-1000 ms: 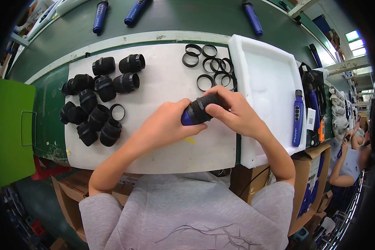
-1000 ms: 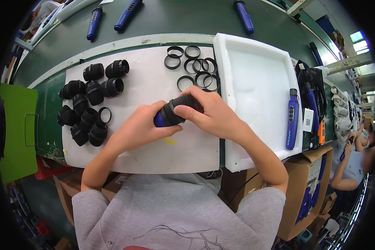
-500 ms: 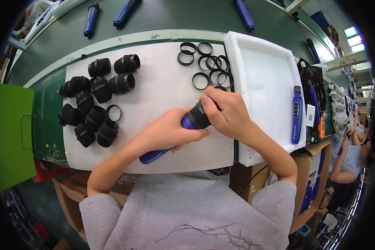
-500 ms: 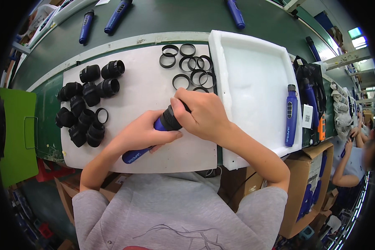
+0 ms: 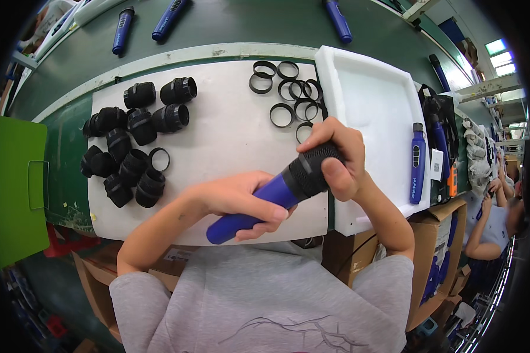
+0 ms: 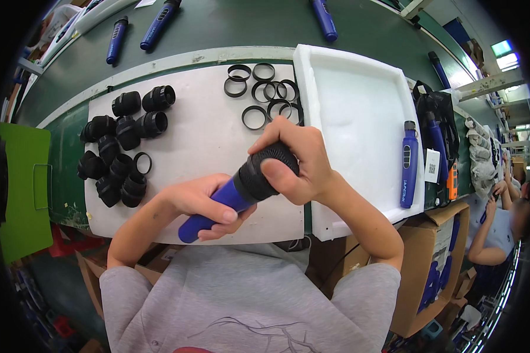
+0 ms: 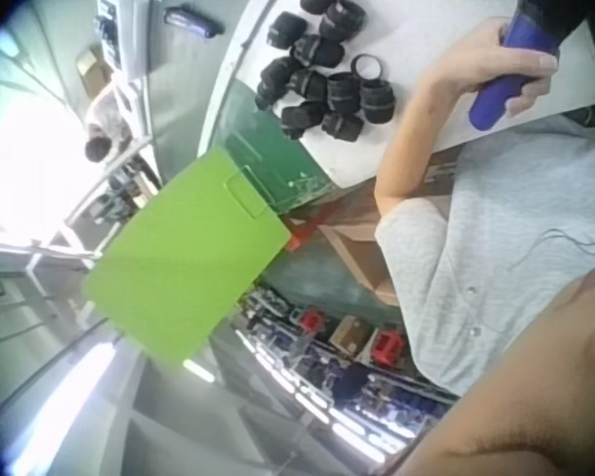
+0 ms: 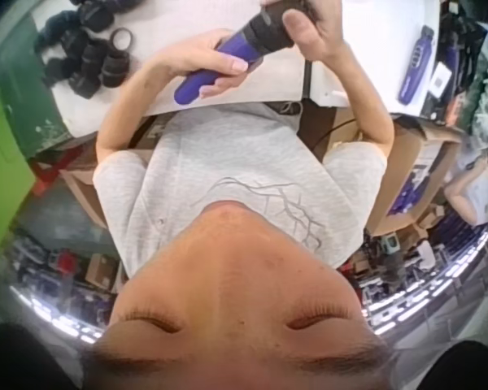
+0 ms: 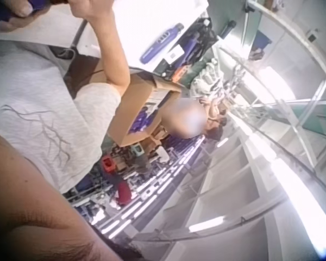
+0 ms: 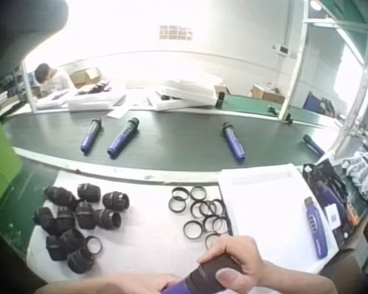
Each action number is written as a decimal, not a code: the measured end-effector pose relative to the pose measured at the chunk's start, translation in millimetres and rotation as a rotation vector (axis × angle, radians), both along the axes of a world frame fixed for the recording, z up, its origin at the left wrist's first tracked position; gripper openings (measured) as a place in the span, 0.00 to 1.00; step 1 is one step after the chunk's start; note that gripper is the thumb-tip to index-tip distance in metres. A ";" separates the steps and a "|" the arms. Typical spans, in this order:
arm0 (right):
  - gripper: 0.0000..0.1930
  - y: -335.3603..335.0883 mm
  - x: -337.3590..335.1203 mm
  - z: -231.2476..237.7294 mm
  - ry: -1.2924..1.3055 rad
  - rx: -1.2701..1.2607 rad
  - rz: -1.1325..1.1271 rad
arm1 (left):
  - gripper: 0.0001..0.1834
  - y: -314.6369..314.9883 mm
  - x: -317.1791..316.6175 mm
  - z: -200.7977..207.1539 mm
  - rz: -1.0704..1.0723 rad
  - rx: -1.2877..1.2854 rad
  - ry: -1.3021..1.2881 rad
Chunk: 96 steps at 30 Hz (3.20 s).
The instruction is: The person assembles blue water bottles by hand at a workbench. They pick up a bottle, attach a black mesh grip to the neck, and then screw on a black cap. The completed bottles are placed on the table, and the process is repeated for multiple units.
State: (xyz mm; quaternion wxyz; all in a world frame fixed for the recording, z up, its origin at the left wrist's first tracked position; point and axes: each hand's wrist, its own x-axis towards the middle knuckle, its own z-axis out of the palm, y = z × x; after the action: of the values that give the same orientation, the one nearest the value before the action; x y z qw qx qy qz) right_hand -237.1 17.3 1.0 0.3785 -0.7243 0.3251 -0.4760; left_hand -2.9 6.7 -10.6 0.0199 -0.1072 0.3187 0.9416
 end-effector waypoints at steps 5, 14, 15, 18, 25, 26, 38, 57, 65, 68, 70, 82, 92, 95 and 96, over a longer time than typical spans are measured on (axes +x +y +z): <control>0.25 -15.2 -3.5 -8.9 0.053 -0.191 0.310 | 0.19 3.7 1.9 -16.6 -0.091 0.178 0.087; 0.10 -3.6 1.4 1.8 0.087 0.201 0.028 | 0.19 11.7 -8.8 2.2 0.112 -0.020 -0.130; 0.11 -4.0 0.6 4.7 0.141 0.261 0.011 | 0.19 10.8 -10.8 1.7 0.159 -0.166 -0.218; 0.16 -8.2 3.9 -5.8 0.230 0.389 -0.150 | 0.17 7.2 -17.1 -0.3 0.276 -0.534 -0.423; 0.17 -4.9 11.0 3.1 0.075 0.408 -0.117 | 0.23 0.2 -2.9 7.9 0.215 -0.408 -0.205; 0.16 -3.7 14.2 5.6 0.003 0.338 -0.090 | 0.24 1.8 -0.3 5.5 0.237 -0.145 -0.081; 0.14 1.5 13.4 11.7 0.076 0.361 -0.022 | 0.19 5.5 -1.4 8.9 0.147 -0.151 -0.149; 0.13 1.5 7.9 17.3 0.184 0.182 0.132 | 0.20 -5.4 5.3 -0.6 0.072 -0.236 -0.023; 0.15 -9.4 15.3 10.1 0.279 0.415 -0.180 | 0.19 9.2 -12.9 1.0 0.489 -1.022 -0.484; 0.15 -5.7 14.4 12.9 0.237 0.365 -0.123 | 0.18 13.3 -10.8 -5.3 0.596 -1.245 -0.324; 0.14 -4.0 12.9 15.3 0.177 0.321 -0.052 | 0.19 1.2 -1.8 13.3 0.374 -0.845 -0.265; 0.13 1.5 18.6 11.4 0.277 0.347 -0.085 | 0.13 11.1 -8.8 17.4 0.272 -0.529 -0.332; 0.13 3.1 21.5 19.8 0.151 0.371 0.017 | 0.20 0.6 3.8 3.7 0.114 -0.220 -0.011; 0.11 1.3 20.8 9.7 0.046 0.244 0.131 | 0.19 11.8 -2.3 3.5 0.084 0.055 0.141; 0.11 0.0 18.2 7.2 0.076 0.230 0.155 | 0.18 15.3 -5.4 0.7 0.097 -0.004 0.069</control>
State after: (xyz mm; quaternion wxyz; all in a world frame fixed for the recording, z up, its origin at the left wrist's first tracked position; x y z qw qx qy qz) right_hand -218.9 17.3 8.2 0.4820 -0.7167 0.3346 -0.3769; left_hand -8.3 22.0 -10.0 -0.0369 -0.0900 0.3154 0.9440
